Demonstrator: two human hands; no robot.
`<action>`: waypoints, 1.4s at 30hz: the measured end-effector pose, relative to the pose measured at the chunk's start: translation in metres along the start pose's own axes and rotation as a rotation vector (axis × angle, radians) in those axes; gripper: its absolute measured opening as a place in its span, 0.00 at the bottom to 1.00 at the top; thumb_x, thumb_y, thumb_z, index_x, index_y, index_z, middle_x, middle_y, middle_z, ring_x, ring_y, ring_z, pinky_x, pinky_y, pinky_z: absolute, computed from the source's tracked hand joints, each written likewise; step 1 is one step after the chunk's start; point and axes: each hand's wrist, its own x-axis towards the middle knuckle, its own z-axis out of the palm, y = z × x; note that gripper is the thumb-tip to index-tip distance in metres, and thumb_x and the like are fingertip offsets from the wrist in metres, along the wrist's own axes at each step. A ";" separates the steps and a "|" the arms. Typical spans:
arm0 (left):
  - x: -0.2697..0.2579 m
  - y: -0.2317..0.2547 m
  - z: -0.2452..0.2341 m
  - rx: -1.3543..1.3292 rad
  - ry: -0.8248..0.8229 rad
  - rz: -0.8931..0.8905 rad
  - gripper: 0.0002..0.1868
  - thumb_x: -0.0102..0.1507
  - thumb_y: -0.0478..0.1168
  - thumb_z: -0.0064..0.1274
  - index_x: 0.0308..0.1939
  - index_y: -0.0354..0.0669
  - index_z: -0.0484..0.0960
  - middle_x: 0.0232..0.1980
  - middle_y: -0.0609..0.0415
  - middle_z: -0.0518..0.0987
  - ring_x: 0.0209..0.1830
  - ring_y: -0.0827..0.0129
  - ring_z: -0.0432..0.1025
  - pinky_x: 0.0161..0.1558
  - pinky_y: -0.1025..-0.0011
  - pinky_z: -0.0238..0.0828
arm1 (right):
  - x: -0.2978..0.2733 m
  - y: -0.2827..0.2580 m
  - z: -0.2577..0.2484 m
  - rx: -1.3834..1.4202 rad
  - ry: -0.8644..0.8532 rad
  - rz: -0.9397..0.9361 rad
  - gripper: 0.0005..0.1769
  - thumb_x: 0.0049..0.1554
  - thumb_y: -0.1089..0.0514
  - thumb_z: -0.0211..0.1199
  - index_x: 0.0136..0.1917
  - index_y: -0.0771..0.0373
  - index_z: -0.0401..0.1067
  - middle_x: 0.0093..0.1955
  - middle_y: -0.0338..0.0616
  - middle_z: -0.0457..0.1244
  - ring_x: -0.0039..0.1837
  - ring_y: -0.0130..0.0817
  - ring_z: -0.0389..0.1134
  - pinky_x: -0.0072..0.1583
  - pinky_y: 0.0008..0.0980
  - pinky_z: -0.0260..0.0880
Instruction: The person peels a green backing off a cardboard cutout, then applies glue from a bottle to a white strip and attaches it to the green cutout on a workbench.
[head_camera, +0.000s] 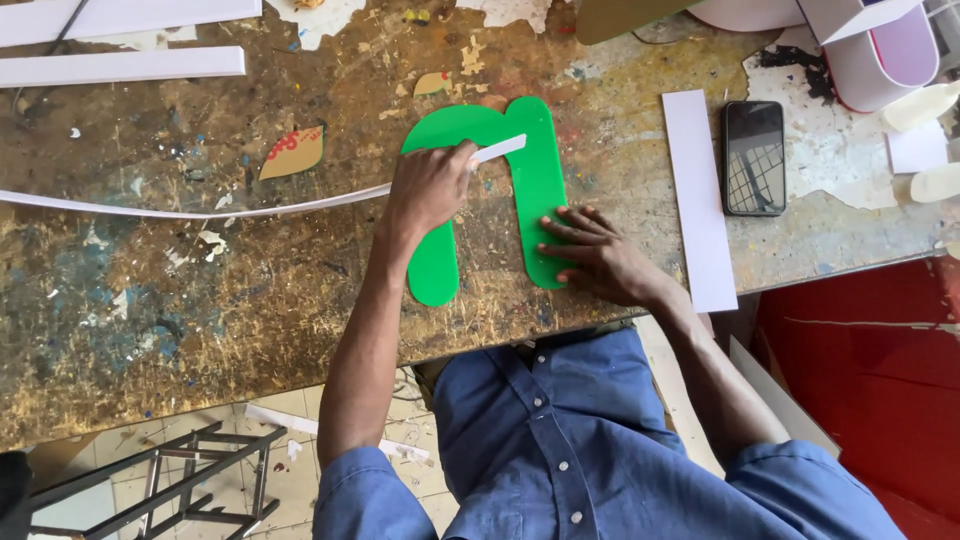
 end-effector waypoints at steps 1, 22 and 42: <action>0.000 0.006 0.000 0.035 0.098 0.050 0.12 0.73 0.37 0.50 0.60 0.49 0.81 0.43 0.45 0.89 0.47 0.43 0.87 0.51 0.45 0.81 | 0.003 -0.007 0.009 -0.057 0.076 -0.031 0.26 0.66 0.36 0.67 0.72 0.45 0.83 0.84 0.46 0.68 0.86 0.58 0.62 0.82 0.62 0.59; -0.030 0.062 -0.001 -0.194 0.113 0.236 0.41 0.55 0.44 0.73 0.72 0.47 0.78 0.71 0.50 0.71 0.63 0.46 0.65 0.64 0.50 0.62 | 0.103 0.072 0.011 -0.077 -0.003 -0.069 0.44 0.66 0.49 0.69 0.91 0.50 0.59 0.95 0.46 0.49 0.94 0.56 0.43 0.87 0.64 0.41; -0.033 0.032 0.045 0.214 0.342 0.166 0.26 0.63 0.50 0.77 0.63 0.54 0.87 0.43 0.57 0.78 0.46 0.57 0.71 0.49 0.56 0.66 | 0.035 0.009 0.016 -0.452 0.345 0.251 0.38 0.56 0.33 0.81 0.70 0.55 0.79 0.67 0.45 0.69 0.63 0.51 0.67 0.57 0.49 0.63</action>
